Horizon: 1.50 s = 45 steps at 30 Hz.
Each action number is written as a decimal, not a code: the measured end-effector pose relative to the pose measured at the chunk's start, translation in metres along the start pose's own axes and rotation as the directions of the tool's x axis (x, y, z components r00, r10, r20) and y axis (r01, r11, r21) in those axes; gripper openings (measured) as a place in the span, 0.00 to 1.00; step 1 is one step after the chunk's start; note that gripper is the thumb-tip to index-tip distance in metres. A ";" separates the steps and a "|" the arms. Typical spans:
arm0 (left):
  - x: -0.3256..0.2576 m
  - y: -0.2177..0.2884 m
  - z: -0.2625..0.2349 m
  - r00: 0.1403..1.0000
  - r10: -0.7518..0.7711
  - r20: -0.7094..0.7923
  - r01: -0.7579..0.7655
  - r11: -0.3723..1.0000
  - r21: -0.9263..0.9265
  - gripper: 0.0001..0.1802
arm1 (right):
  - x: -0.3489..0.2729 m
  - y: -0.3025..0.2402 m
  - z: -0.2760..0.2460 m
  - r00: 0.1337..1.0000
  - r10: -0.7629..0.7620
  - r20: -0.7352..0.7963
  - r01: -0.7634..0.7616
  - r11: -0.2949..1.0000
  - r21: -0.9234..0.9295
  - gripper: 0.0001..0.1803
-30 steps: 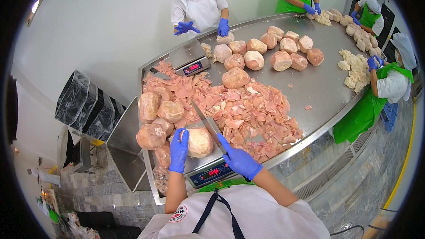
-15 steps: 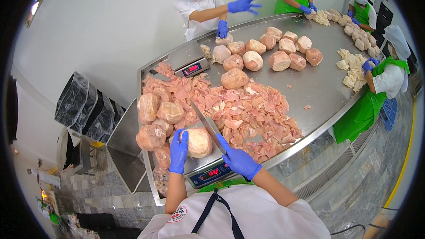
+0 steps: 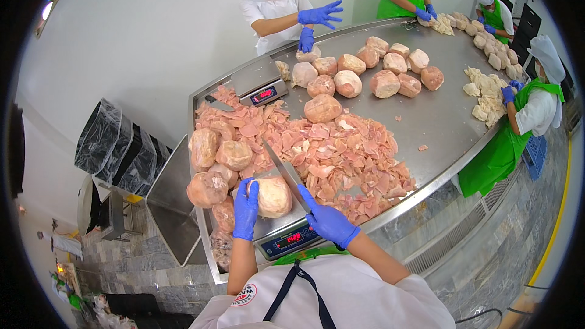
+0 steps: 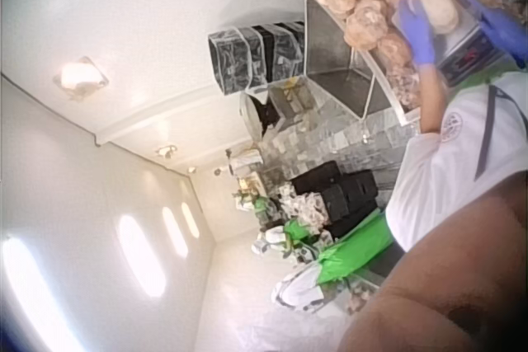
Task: The person trims fat from raw meat portions using a knife while weighing each piece on a digital scale. Trimmed fat is placed on the table, and finished portions are moved aside. Other workers in the background perform similar trimming tasks.
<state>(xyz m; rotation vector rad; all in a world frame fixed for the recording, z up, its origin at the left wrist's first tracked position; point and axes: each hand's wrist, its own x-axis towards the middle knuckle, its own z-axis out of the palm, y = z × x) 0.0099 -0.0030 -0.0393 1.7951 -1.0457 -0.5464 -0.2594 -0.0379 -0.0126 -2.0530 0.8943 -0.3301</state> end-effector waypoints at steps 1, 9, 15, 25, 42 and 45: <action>0.000 0.000 0.000 1.000 -0.004 0.001 0.004 1.000 -0.005 0.25 | 0.000 -0.001 -0.001 1.000 0.002 0.003 -0.002 1.000 0.001 0.48; 0.001 -0.007 0.002 1.000 0.003 0.002 -0.002 0.999 -0.045 0.26 | -0.002 -0.005 -0.005 1.000 0.005 0.012 -0.006 1.000 0.016 0.48; -0.001 -0.001 0.002 0.999 0.041 -0.008 -0.041 0.999 0.014 0.20 | -0.001 0.004 0.001 1.000 -0.002 0.000 0.002 1.000 0.018 0.48; -0.016 0.015 -0.011 0.999 -0.043 0.013 0.042 0.994 0.102 0.33 | -0.005 0.005 -0.010 0.998 0.052 -0.018 -0.051 0.998 0.033 0.48; -0.016 0.044 -0.014 0.956 0.293 0.016 -0.280 0.895 0.347 0.32 | -0.002 -0.003 -0.032 0.997 -0.057 -0.057 0.045 0.982 -0.183 0.44; -0.014 0.042 0.007 0.941 0.339 0.015 -0.322 0.879 0.352 0.38 | 0.001 -0.016 -0.039 0.995 -0.101 -0.016 0.093 0.961 -0.259 0.43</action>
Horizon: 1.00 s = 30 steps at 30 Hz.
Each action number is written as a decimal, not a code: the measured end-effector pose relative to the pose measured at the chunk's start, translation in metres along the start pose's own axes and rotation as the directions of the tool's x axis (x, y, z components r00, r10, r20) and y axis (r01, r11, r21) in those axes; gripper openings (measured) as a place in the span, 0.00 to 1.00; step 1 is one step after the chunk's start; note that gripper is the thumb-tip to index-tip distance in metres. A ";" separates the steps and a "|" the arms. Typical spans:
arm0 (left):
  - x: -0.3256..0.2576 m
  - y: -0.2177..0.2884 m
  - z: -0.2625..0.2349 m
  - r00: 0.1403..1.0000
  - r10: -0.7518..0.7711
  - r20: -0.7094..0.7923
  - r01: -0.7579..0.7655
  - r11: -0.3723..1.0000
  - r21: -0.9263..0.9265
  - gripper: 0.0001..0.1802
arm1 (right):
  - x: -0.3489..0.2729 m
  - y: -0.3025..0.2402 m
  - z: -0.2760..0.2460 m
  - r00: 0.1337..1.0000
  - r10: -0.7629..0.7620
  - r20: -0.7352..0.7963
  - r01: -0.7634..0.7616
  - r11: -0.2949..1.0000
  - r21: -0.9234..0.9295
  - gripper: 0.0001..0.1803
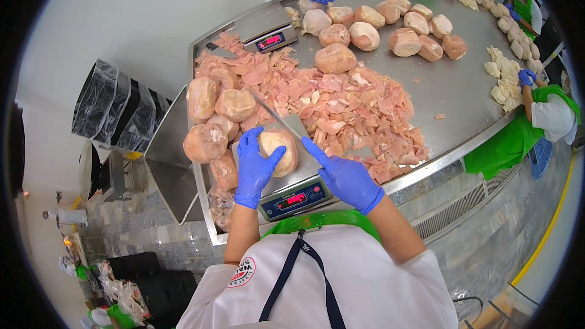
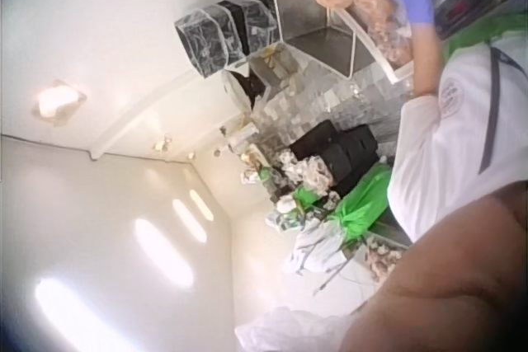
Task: The person trims fat from raw meat portions using a knife while weighing each piece on a digital scale. Trimmed fat is placed on the table, and finished portions are moved aside. Other workers in the background perform similar trimming tasks.
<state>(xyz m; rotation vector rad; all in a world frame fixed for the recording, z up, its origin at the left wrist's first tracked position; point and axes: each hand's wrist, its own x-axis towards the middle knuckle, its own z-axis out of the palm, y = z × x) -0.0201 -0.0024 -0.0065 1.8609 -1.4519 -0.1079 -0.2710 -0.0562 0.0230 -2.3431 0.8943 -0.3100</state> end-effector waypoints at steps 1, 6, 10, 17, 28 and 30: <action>0.000 0.001 0.003 1.000 -0.020 0.003 0.020 1.000 0.014 0.39 | -0.001 0.000 0.000 0.999 -0.045 -0.023 0.044 0.997 -0.065 0.44; 0.007 0.002 0.002 0.996 -0.045 0.076 0.048 0.998 -0.041 0.43 | 0.010 0.001 0.003 0.999 -0.036 0.040 0.045 0.970 -0.238 0.45; 0.007 -0.008 0.000 0.993 -0.072 0.098 0.079 0.994 -0.068 0.45 | 0.036 -0.001 0.012 0.998 -0.060 0.036 0.067 0.973 -0.219 0.43; 0.007 -0.001 0.002 0.991 -0.086 0.102 0.089 0.996 -0.023 0.45 | 0.060 -0.005 0.005 0.983 0.067 0.169 -0.080 0.994 0.069 0.44; 0.020 -0.012 0.001 0.993 -0.061 0.097 0.063 0.998 -0.016 0.43 | 0.060 0.007 0.019 0.985 0.031 0.172 -0.044 0.996 0.073 0.46; 0.027 -0.021 -0.003 0.995 -0.062 0.081 0.065 0.998 -0.025 0.42 | 0.066 0.000 0.022 0.984 0.025 0.179 -0.040 0.996 0.079 0.48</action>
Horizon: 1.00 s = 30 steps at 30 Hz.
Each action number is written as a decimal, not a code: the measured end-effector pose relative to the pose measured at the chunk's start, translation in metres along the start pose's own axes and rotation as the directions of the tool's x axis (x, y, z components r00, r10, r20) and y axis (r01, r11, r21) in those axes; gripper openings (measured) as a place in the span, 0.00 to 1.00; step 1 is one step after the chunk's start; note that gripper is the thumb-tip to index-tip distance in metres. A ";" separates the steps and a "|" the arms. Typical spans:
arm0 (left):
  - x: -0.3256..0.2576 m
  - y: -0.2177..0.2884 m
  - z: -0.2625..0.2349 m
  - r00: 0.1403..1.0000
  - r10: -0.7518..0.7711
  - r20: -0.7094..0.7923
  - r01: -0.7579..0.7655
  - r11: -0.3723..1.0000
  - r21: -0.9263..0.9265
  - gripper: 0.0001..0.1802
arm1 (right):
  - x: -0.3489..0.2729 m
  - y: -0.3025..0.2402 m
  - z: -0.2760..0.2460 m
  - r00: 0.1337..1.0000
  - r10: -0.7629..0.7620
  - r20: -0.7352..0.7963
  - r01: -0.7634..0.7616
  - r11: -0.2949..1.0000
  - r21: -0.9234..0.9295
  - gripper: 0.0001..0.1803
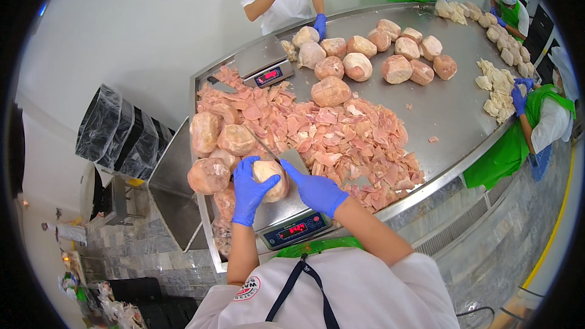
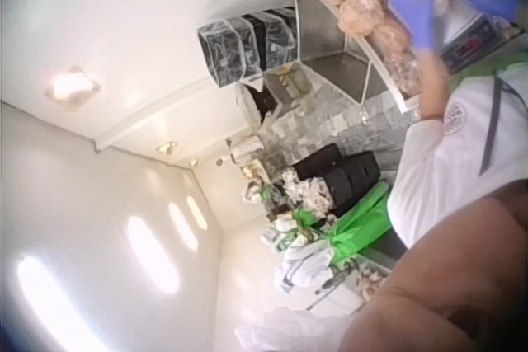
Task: The person trims fat from raw meat portions using a knife while weighing each piece on a digital scale. Trimmed fat is placed on the table, and finished portions are moved aside. Other workers in the background perform similar trimming tasks.
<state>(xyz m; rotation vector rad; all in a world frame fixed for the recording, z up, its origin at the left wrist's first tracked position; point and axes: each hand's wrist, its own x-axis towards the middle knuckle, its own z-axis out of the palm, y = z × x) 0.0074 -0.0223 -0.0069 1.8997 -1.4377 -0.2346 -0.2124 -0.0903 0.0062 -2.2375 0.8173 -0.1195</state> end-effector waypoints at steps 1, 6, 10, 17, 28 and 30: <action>0.002 -0.003 -0.001 0.999 0.029 -0.033 -0.028 0.999 0.045 0.38 | 0.001 -0.004 0.001 1.000 0.015 0.012 -0.015 1.000 -0.001 0.48; 0.001 -0.008 0.007 0.988 0.031 -0.152 -0.018 0.996 0.086 0.30 | -0.022 -0.014 0.008 0.996 0.068 0.055 -0.068 0.998 0.007 0.50; 0.000 -0.010 0.009 0.979 0.086 -0.183 -0.075 0.995 0.068 0.28 | -0.012 -0.012 0.006 0.993 0.069 0.100 -0.076 0.995 0.068 0.50; 0.000 -0.017 0.005 0.990 0.074 -0.121 -0.069 0.997 0.045 0.23 | -0.004 -0.012 0.021 0.996 0.056 0.074 -0.060 0.997 0.047 0.49; 0.018 -0.028 0.001 0.988 0.141 0.056 -0.125 0.968 -0.219 0.15 | 0.020 0.024 0.050 0.999 0.020 -0.030 -0.017 0.994 0.104 0.48; 0.025 -0.032 -0.006 0.987 0.153 0.046 -0.142 0.973 -0.180 0.15 | 0.022 0.018 0.035 0.999 0.050 -0.013 -0.048 0.990 0.135 0.47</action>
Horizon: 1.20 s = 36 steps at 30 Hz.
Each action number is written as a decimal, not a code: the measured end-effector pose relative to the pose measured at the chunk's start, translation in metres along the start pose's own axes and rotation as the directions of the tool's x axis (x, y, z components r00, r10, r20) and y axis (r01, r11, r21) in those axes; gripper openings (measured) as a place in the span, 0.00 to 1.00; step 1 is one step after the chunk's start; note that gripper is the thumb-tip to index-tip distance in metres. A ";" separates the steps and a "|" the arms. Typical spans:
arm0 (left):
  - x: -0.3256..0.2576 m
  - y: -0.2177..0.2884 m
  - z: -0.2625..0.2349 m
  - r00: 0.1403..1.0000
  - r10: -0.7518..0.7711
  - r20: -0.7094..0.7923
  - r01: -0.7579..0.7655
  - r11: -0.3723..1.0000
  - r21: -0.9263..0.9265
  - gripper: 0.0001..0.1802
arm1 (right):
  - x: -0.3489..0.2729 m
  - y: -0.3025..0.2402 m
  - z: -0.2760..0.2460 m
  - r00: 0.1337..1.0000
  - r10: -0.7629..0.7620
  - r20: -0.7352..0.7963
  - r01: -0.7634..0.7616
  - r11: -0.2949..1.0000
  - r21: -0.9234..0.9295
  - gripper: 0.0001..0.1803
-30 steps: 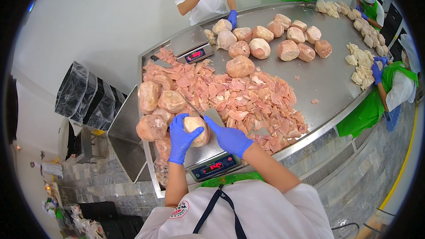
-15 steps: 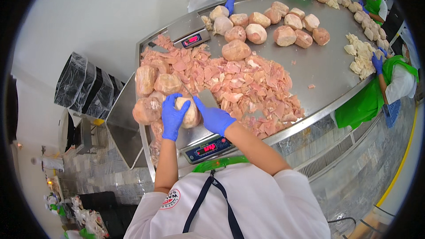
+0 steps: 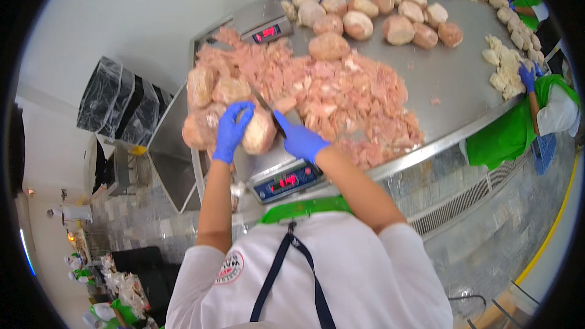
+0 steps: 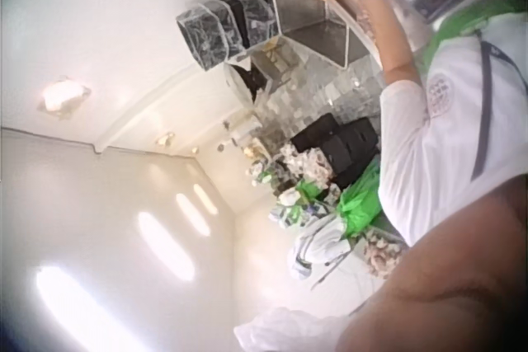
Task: The person trims fat from raw meat portions using a knife while weighing each piece on a digital scale. Trimmed fat is placed on the table, and finished portions are moved aside. Other workers in the background perform similar trimming tasks.
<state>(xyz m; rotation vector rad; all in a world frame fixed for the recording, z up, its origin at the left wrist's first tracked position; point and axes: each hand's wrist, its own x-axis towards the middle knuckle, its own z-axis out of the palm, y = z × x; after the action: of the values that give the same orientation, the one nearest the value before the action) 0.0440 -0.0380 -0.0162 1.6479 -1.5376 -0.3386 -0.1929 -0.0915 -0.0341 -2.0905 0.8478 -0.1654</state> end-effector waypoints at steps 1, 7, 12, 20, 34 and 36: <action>-0.001 -0.006 -0.001 0.994 0.083 -0.070 -0.074 0.990 0.122 0.16 | -0.002 0.004 -0.001 1.000 -0.010 -0.012 0.010 1.000 0.005 0.47; -0.018 0.019 0.021 0.971 -0.140 -0.192 0.173 0.971 0.166 0.24 | -0.044 -0.016 -0.021 0.993 -0.029 -0.116 0.034 0.998 0.047 0.48; -0.019 0.026 0.025 0.969 -0.137 -0.205 0.194 0.937 0.290 0.26 | -0.037 -0.031 -0.016 0.998 -0.053 -0.013 0.052 0.993 -0.108 0.47; -0.012 0.031 0.027 0.961 -0.137 -0.242 0.197 0.949 0.246 0.23 | 0.013 -0.031 -0.005 0.988 -0.099 -0.116 0.090 0.993 -0.080 0.49; -0.015 0.028 0.029 0.946 -0.072 -0.315 0.159 0.952 0.261 0.23 | 0.015 -0.029 -0.008 0.994 -0.101 -0.039 0.101 0.995 -0.005 0.50; -0.015 0.027 0.030 0.943 -0.083 -0.322 0.174 0.948 0.266 0.23 | 0.010 -0.028 -0.006 0.994 -0.102 -0.050 0.105 0.993 0.058 0.49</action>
<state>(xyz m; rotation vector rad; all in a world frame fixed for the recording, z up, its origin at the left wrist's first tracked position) 0.0015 -0.0325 -0.0204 1.9325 -1.2899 0.0833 -0.1733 -0.0909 -0.0112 -2.0820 0.7533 -0.2935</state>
